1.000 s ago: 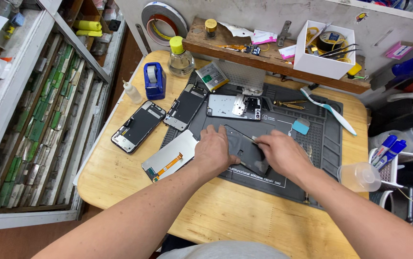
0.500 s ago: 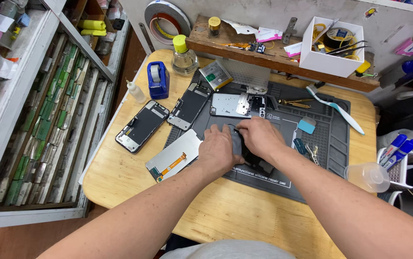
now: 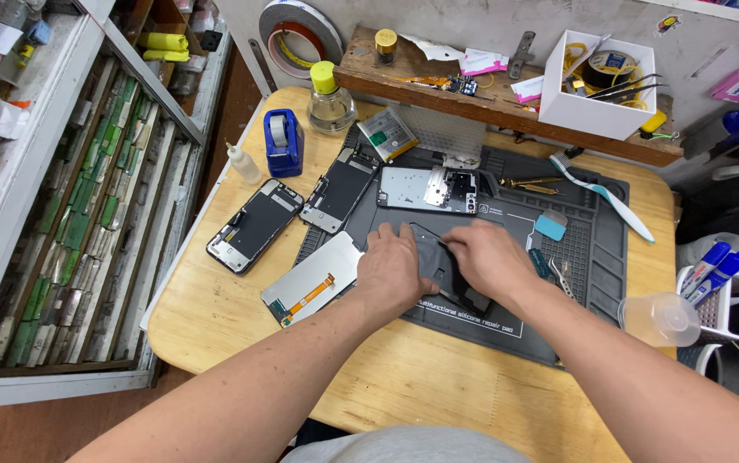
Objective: The person cleans the interior of a disassembled smartphone using a toothbrush and compressed air. They wipe the back cover with a cloth, then brush and spray the phone's internal components, including the battery and logic board, before placing the phone back on the mat.
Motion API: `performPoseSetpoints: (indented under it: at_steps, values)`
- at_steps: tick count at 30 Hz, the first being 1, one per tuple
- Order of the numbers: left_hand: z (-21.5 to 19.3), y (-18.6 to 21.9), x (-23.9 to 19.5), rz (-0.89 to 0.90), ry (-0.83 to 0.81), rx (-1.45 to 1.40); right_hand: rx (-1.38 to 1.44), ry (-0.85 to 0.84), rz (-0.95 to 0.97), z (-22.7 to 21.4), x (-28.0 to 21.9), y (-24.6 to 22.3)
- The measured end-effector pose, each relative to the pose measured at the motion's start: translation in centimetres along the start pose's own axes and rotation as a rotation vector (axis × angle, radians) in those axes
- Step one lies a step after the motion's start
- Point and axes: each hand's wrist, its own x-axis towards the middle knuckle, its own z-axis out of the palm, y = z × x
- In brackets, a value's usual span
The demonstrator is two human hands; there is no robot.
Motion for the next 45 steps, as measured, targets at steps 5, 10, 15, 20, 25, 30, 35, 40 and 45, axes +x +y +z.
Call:
performPoseSetpoints:
  at_steps: [5, 10, 15, 20, 25, 30, 35, 40, 45]
  values:
    - [-0.2, -0.1, 0.0, 0.005, 0.003, 0.008, -0.006, -0.011, -0.011, 1.2, 3.6, -3.2]
    - [0.1, 0.1, 0.1, 0.032, 0.021, -0.008, -0.059, -0.014, 0.016, -1.1, -0.9, -0.6]
    - [0.1, -0.1, 0.2, 0.008, 0.011, -0.003, -0.1, -0.097, 0.146, -2.3, -2.7, 0.0]
    - [-0.1, 0.0, 0.0, -0.005, 0.002, -0.002, -0.072, -0.049, 0.029, -0.3, 1.6, -3.0]
    - [-0.1, 0.0, 0.1, 0.007, -0.006, 0.012, -0.062, -0.05, 0.033, -0.4, 1.8, -3.2]
    - [0.0, -0.2, 0.1, 0.019, 0.019, -0.02, -0.094, -0.064, 0.114, -2.2, -3.2, 0.5]
    - [-0.2, 0.0, 0.0, 0.016, 0.017, -0.01, -0.105, -0.055, 0.077, -1.4, -1.9, 0.4]
    - [-0.5, 0.2, -0.1, 0.002, -0.007, 0.003, -0.069, -0.031, -0.005, 0.2, 2.9, -3.4]
    - [-0.3, 0.3, 0.0, 0.005, -0.009, 0.004, -0.069, -0.042, 0.026, -0.6, 1.3, -2.7]
